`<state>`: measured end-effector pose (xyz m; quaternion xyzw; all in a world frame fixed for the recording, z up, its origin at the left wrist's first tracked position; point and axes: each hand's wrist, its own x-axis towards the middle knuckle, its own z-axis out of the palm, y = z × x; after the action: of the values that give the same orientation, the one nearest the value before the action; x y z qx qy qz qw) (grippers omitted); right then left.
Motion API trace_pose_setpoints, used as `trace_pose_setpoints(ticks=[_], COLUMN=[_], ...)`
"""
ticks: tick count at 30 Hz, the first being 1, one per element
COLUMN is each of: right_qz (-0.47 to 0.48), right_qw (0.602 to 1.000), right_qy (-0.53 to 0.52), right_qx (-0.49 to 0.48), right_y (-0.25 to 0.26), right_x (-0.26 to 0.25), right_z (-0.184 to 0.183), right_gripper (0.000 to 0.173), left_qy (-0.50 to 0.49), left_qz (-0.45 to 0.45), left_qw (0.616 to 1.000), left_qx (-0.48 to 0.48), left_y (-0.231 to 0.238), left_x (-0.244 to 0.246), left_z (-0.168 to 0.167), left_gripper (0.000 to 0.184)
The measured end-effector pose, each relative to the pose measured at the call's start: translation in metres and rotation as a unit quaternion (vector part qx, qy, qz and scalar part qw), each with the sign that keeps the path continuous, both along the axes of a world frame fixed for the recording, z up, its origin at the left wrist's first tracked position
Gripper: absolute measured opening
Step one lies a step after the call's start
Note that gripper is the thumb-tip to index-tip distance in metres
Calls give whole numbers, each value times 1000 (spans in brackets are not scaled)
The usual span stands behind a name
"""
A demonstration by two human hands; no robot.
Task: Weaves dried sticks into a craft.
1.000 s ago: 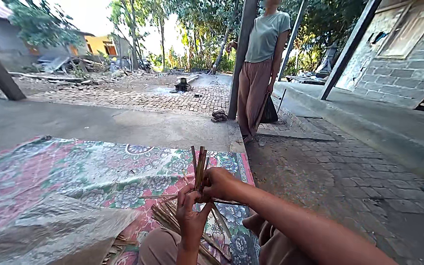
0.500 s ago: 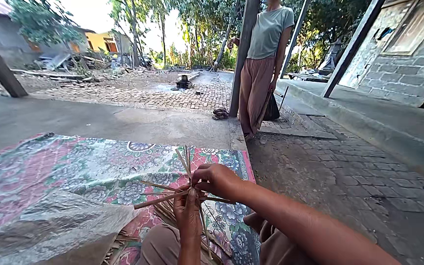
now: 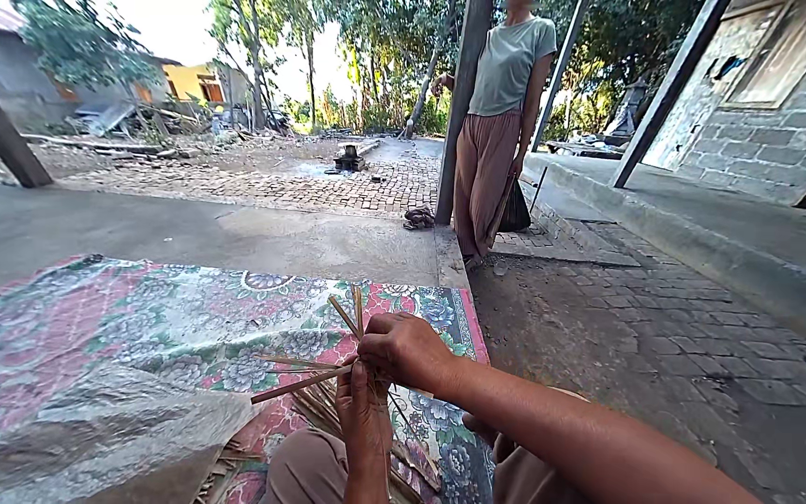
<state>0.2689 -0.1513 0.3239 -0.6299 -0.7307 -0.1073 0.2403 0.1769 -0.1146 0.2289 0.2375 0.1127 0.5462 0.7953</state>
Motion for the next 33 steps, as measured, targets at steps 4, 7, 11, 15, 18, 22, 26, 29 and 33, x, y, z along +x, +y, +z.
trace_pose_setpoints(ticks=[4,7,11,15,18,22,26,29,33], right_qz=[-24,-21,-8,-2,-5,-11,-22,-40,-54], right_qw=[998,995,998,1000,1000,982,970,969,963], right_qy=[52,78,49,-5,9,119,122,101,135], right_qx=[-15,-61,-41,5,-22,-148,-209,-221,-228], right_y=[-1,-2,-2,-2,-3,-3,-5,-8,-11], right_x=[-4,-2,1,-1,-2,5,11,6,3], right_z=[3,8,2,-2,1,15,22,23,23], right_gripper=[19,20,21,20,21,20,20,20,19], left_qy=[-9,-19,-11,-10,-8,22,55,62,64], left_qz=[9,13,20,18,16,21,33,53,68], left_qw=[1000,1000,1000,1000,1000,998,990,983,970], left_qx=[-14,-12,-4,-2,4,56,124,167,224], left_y=[-3,-3,-1,-1,-1,0,8,13,16], left_x=[0,0,1,1,0,-2,-3,-4,-8], left_z=[6,4,3,2,2,-2,-13,-15,-13], left_gripper=[18,14,14,15,13,12,21,26,27])
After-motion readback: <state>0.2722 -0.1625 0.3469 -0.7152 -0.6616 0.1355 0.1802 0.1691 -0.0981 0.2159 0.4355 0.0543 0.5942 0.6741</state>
